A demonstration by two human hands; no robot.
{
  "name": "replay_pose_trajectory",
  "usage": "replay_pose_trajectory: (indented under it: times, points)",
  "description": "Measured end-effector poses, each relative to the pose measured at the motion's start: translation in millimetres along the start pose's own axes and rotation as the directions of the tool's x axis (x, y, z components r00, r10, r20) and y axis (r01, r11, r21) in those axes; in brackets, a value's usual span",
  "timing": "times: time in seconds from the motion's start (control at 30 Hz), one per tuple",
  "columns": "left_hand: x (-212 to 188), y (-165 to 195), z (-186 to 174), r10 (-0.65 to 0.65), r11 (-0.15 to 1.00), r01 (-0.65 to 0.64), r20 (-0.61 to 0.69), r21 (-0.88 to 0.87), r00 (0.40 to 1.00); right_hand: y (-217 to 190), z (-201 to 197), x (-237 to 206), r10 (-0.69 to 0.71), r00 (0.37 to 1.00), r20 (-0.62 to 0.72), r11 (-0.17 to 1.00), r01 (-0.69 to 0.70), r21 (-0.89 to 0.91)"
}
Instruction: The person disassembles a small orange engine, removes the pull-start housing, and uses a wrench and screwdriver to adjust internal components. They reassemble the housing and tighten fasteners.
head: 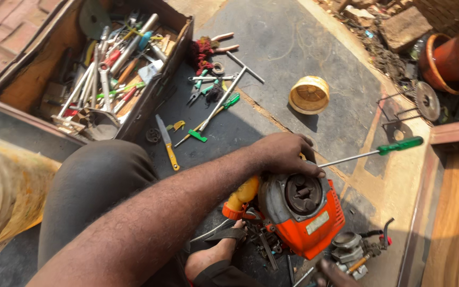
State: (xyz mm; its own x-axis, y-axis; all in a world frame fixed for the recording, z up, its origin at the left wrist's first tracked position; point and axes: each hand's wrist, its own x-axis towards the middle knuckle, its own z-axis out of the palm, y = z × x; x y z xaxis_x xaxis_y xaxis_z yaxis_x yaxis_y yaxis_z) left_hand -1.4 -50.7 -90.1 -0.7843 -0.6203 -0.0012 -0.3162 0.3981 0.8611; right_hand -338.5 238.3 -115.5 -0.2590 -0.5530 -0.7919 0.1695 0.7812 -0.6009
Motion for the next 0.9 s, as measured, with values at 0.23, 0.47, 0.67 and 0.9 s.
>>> replay_pose_trajectory:
  times: [0.23,0.47,0.67,0.9]
  points:
    - [-3,4,0,0.036,0.999,-0.036,0.014,-0.021,0.999,130,-61,12,0.244,0.965,0.095,0.949,-0.218,-0.226]
    - [-10,4,-9,-0.069,0.996,0.067,-0.020,-0.055,0.997,129,-63,-11,-0.052,0.998,0.031,0.980,0.057,-0.192]
    - [-9,4,-8,-0.041,0.999,0.040,-0.042,-0.009,0.998,40,-80,-32,-0.251,0.953,-0.169,0.712,0.064,-0.700]
    - [-7,6,-6,-0.076,0.997,0.076,-0.002,-0.019,0.997,-63,49,-89,-0.657,0.752,0.054,0.409,0.416,-0.812]
